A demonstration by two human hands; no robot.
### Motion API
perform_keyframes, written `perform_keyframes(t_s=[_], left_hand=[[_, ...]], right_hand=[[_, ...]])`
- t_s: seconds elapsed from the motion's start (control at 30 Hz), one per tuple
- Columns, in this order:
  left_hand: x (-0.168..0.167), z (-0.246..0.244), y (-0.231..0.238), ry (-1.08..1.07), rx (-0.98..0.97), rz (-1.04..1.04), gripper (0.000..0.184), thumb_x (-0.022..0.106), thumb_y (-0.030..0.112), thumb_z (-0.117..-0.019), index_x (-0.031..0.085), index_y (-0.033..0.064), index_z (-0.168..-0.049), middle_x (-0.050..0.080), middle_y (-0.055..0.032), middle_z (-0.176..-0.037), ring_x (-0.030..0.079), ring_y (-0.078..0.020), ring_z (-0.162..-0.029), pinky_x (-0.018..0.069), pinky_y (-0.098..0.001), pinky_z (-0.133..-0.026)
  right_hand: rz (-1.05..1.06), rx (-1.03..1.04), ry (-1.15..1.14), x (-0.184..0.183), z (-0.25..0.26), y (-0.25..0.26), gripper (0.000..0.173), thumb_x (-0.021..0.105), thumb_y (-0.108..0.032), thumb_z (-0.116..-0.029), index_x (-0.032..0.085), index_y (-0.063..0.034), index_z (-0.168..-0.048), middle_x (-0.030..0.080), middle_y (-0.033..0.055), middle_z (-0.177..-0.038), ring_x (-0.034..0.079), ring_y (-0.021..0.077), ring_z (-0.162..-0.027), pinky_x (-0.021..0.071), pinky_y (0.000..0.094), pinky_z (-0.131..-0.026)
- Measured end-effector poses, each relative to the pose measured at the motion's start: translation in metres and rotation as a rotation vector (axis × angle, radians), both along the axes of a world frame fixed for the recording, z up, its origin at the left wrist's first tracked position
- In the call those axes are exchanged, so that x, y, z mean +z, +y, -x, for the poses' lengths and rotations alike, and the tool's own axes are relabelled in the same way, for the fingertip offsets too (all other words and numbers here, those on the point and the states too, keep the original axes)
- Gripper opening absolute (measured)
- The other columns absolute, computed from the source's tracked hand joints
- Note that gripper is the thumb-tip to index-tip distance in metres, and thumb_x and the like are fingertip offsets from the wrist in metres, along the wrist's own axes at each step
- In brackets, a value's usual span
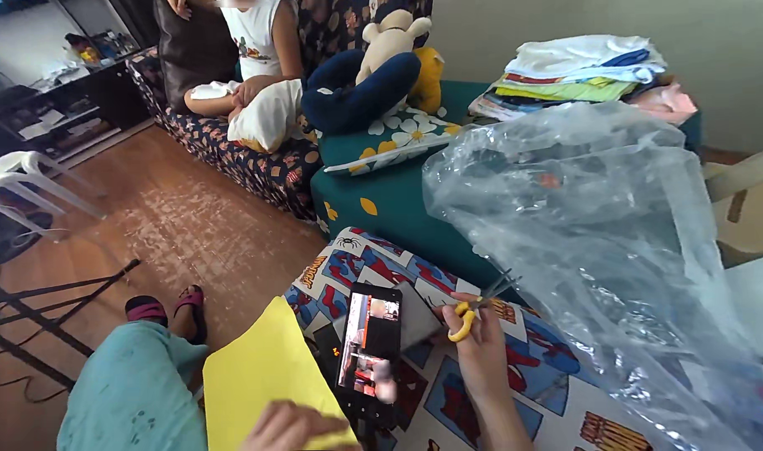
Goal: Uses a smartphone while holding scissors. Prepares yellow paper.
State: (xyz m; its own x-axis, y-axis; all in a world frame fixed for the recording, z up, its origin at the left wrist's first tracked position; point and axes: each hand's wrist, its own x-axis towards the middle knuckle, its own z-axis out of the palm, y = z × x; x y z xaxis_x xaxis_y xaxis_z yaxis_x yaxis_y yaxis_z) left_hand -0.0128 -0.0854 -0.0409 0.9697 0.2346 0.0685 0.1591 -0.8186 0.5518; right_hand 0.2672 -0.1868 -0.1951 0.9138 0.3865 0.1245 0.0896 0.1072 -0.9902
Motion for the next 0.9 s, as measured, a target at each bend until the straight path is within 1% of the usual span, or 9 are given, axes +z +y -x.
perform_keyframes(t_s=[0.1,0.17,0.23,0.37,0.5,0.57,0.63,0.77,0.9], left_hand=[[-0.013,-0.016,0.027,-0.040,0.110,-0.068,0.031,0.066,0.021,-0.0969,0.070,0.0163,-0.127,0.066,-0.0128,-0.133,0.062,-0.0324,-0.121,0.0463,-0.0525,-0.103],[-0.036,-0.026,0.043,-0.085,0.123,-0.168,0.040,0.062,0.037,-0.0990,0.062,0.0241,-0.137,0.060,-0.0082,-0.141,0.059,-0.0279,-0.125,0.0475,-0.0493,-0.103],[-0.055,-0.038,0.056,-0.095,0.112,-0.245,0.046,0.051,0.051,-0.1019,0.055,0.0293,-0.142,0.055,-0.0050,-0.147,0.056,-0.0241,-0.129,0.0468,-0.0468,-0.105],[-0.058,-0.060,0.061,-0.027,0.077,-0.191,0.051,0.044,0.056,-0.1037,0.050,0.0297,-0.148,0.047,-0.0094,-0.154,0.051,-0.0271,-0.137,0.0435,-0.0496,-0.110],[-0.062,-0.074,0.055,-0.046,0.037,-0.175,0.049,0.043,0.055,-0.1050,0.050,0.0312,-0.147,0.042,-0.0115,-0.158,0.052,-0.0272,-0.137,0.0432,-0.0510,-0.111],[-0.065,-0.076,0.051,-0.042,0.048,-0.165,0.049,0.041,0.055,-0.1052,0.050,0.0321,-0.148,0.041,-0.0116,-0.159,0.052,-0.0260,-0.137,0.0438,-0.0506,-0.110],[-0.069,-0.077,0.049,-0.068,0.081,-0.170,0.050,0.040,0.058,-0.1047,0.052,0.0322,-0.146,0.043,-0.0117,-0.158,0.054,-0.0255,-0.135,0.0462,-0.0506,-0.108],[-0.075,-0.083,0.042,-0.093,0.127,-0.171,0.054,0.036,0.061,-0.1042,0.053,0.0296,-0.146,0.044,-0.0131,-0.157,0.057,-0.0247,-0.132,0.0481,-0.0478,-0.106],[-0.076,-0.082,0.036,-0.075,0.164,-0.181,0.060,0.038,0.062,-0.1031,0.051,0.0259,-0.149,0.046,-0.0148,-0.156,0.059,-0.0262,-0.129,0.0499,-0.0468,-0.103]], right_hand=[[0.009,0.009,0.000,-0.002,-0.001,-0.001,0.039,0.063,-0.025,-0.0948,0.056,-0.0065,-0.128,0.068,0.0000,-0.093,0.068,0.0080,-0.077,0.0586,0.0250,-0.061],[0.024,0.019,-0.003,-0.004,-0.001,-0.002,0.038,0.062,-0.023,-0.0952,0.055,-0.0064,-0.129,0.067,0.0001,-0.093,0.069,0.0080,-0.078,0.0595,0.0252,-0.062],[0.037,0.019,-0.018,-0.005,-0.002,-0.002,0.040,0.063,-0.023,-0.0947,0.055,-0.0041,-0.129,0.068,0.0022,-0.093,0.070,0.0092,-0.076,0.0599,0.0266,-0.059],[0.036,0.029,-0.015,-0.005,-0.003,-0.004,0.041,0.063,-0.027,-0.0958,0.054,-0.0053,-0.130,0.069,0.0022,-0.092,0.070,0.0103,-0.075,0.0600,0.0272,-0.058],[0.021,0.033,-0.003,-0.002,-0.003,-0.005,0.039,0.063,-0.025,-0.0959,0.054,-0.0063,-0.129,0.069,0.0011,-0.091,0.070,0.0103,-0.076,0.0601,0.0268,-0.058],[0.015,0.034,-0.010,-0.002,-0.002,-0.005,0.039,0.062,-0.025,-0.0964,0.053,-0.0054,-0.129,0.069,0.0011,-0.092,0.070,0.0097,-0.077,0.0604,0.0266,-0.062],[0.006,0.038,-0.022,-0.001,0.000,-0.004,0.041,0.063,-0.025,-0.0966,0.053,-0.0038,-0.130,0.069,0.0016,-0.093,0.070,0.0104,-0.080,0.0609,0.0276,-0.066],[-0.004,0.035,-0.017,-0.003,-0.002,-0.006,0.039,0.063,-0.023,-0.0966,0.053,-0.0030,-0.129,0.070,0.0039,-0.093,0.070,0.0127,-0.079,0.0605,0.0282,-0.063],[0.021,0.032,-0.028,-0.005,-0.003,-0.005,0.042,0.063,-0.027,-0.0961,0.054,-0.0021,-0.129,0.069,0.0038,-0.093,0.069,0.0116,-0.080,0.0598,0.0276,-0.065]])
